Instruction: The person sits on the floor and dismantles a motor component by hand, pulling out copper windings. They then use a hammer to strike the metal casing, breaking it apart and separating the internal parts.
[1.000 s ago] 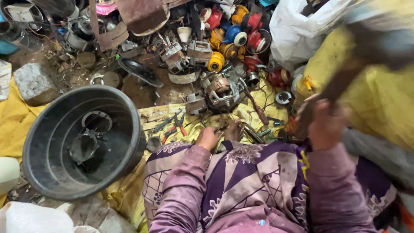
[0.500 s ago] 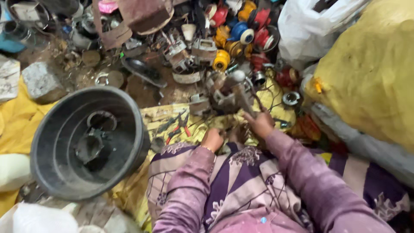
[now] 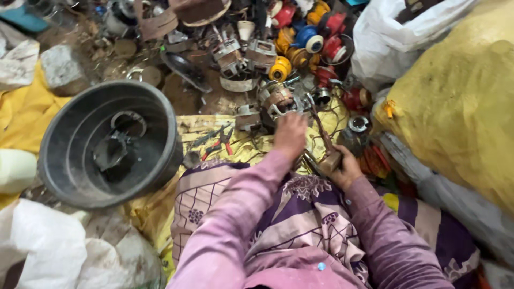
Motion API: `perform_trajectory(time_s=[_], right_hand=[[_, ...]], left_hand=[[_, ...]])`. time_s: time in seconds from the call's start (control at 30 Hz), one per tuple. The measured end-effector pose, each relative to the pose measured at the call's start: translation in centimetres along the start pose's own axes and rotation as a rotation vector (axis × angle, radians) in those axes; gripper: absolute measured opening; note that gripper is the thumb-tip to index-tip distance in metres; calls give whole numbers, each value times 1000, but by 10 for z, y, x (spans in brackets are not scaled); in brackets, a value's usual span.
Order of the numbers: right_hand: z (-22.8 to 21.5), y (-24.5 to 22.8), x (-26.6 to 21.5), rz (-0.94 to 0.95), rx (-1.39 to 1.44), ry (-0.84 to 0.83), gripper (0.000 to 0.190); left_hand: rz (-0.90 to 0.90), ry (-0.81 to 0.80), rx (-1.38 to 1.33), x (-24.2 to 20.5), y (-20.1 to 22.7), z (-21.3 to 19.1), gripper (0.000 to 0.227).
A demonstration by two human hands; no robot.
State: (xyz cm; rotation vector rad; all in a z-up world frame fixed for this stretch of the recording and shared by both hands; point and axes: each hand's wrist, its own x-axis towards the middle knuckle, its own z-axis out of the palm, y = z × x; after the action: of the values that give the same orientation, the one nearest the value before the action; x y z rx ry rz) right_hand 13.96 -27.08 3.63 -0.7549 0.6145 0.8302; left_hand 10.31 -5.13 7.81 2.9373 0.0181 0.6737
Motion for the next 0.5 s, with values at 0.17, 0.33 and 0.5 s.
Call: perform_trajectory(time_s=[0.17,0.33,0.5], right_hand=[[3,19,5,-38,-269,58,23],[3,6,6,-53,-206,6,22],[6,16,21,-30,-153,63,22]], left_hand=[[-130,-199,80,42,30,38,48],[-42,-296,341,30,9,42,56],[-101,-189,192,25,-3,47,31]])
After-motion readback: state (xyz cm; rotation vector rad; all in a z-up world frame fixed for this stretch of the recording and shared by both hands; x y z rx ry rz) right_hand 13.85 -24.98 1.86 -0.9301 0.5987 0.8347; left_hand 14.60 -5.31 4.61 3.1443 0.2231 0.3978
